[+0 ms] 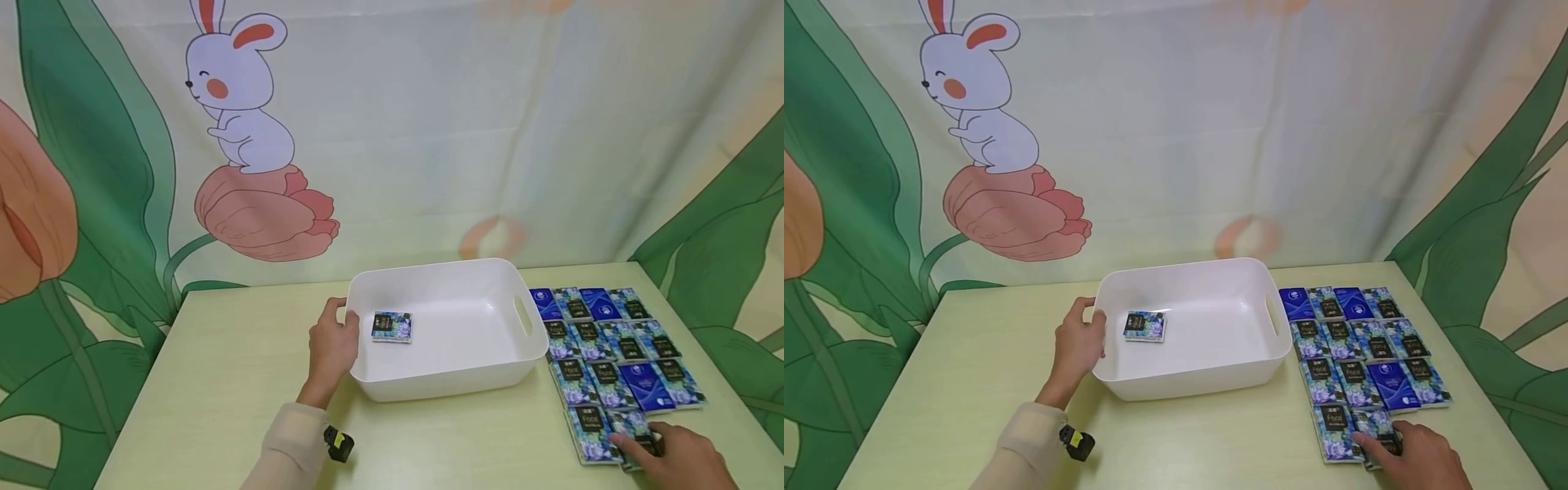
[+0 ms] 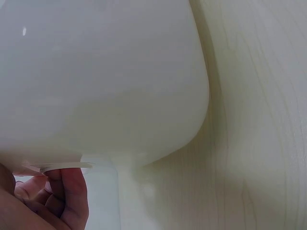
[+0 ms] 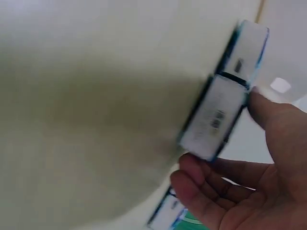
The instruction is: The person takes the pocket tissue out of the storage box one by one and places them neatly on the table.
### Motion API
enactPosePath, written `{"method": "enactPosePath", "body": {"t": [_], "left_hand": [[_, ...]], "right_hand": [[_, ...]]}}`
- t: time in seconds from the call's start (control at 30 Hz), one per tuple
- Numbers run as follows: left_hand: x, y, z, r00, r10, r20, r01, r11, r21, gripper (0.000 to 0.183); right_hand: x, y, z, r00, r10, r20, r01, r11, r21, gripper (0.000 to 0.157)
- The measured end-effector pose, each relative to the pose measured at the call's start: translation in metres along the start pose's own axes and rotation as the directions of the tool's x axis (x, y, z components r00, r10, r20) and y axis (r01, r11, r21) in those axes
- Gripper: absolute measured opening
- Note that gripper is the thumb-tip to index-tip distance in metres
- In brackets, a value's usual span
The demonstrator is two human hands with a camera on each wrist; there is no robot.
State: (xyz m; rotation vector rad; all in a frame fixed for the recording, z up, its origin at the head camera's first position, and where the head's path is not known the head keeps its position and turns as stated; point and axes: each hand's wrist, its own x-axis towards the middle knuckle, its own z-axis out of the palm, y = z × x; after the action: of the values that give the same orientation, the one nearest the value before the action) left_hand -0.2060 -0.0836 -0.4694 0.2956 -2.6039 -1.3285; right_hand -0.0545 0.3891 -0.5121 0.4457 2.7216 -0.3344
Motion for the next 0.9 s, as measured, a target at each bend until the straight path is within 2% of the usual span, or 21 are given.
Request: {"method": "enactPosePath", "body": {"t": [0.07, 0.13, 0.2, 0.23, 0.3, 0.4, 0.47, 0.57, 0.7, 0.8, 0.9], "left_hand": [[0.0, -0.001, -0.001, 1.0, -0.003, -0.001, 0.003, 1.0, -0.003, 0.036], [0.0, -0.002, -0.001, 1.0, -0.002, -0.004, 0.001, 1.0, -0.006, 0.036], [0.001, -0.003, -0.002, 1.0, 0.002, -0.009, -0.002, 1.0, -0.005, 0.036], [0.001, -0.004, -0.002, 1.0, 0.004, -0.011, -0.004, 1.0, -0.004, 0.036], [0.002, -0.005, -0.003, 1.0, 0.005, -0.017, -0.005, 1.0, -0.001, 0.036], [0.001, -0.006, -0.004, 1.0, -0.002, -0.023, 0.002, 1.0, -0.005, 0.036], [0.001, -0.006, -0.005, 1.0, -0.004, -0.018, 0.004, 1.0, -0.009, 0.035], [0.0, -0.005, -0.004, 1.0, -0.004, -0.013, 0.004, 1.0, -0.013, 0.034], [-0.001, -0.002, -0.003, 1.0, 0.003, -0.02, -0.003, 1.0, -0.014, 0.033], [-0.002, 0.0, -0.003, 1.0, 0.007, -0.018, -0.008, 1.0, -0.014, 0.033], [-0.002, 0.0, -0.004, 1.0, 0.003, -0.021, -0.003, 1.0, -0.009, 0.033]], "right_hand": [[-0.001, -0.005, -0.009, 1.0, -0.002, -0.001, 0.002, 1.0, 0.001, 0.115], [-0.004, -0.012, -0.023, 0.999, -0.019, -0.043, 0.02, 1.0, 0.01, 0.107], [-0.007, -0.023, -0.043, 0.987, -0.075, -0.143, 0.08, 0.996, 0.026, 0.1], [-0.009, -0.03, -0.053, 0.971, -0.115, -0.208, 0.124, 0.992, 0.032, 0.098], [-0.011, -0.048, -0.074, 0.912, -0.212, -0.352, 0.236, 0.971, 0.026, 0.087], [-0.014, -0.078, -0.104, 0.785, -0.345, -0.515, 0.399, 0.917, -0.005, 0.074], [-0.015, -0.099, -0.122, 0.712, -0.415, -0.566, 0.485, 0.874, -0.031, 0.067], [-0.019, -0.134, -0.141, 0.636, -0.499, -0.589, 0.584, 0.81, -0.055, 0.062], [-0.023, -0.185, -0.152, 0.588, -0.603, -0.539, 0.676, 0.732, -0.081, 0.059], [-0.021, -0.223, -0.151, 0.549, -0.678, -0.489, 0.726, 0.676, -0.122, 0.056], [-0.013, -0.257, -0.148, 0.5, -0.754, -0.427, 0.772, 0.611, -0.174, 0.054]]}}
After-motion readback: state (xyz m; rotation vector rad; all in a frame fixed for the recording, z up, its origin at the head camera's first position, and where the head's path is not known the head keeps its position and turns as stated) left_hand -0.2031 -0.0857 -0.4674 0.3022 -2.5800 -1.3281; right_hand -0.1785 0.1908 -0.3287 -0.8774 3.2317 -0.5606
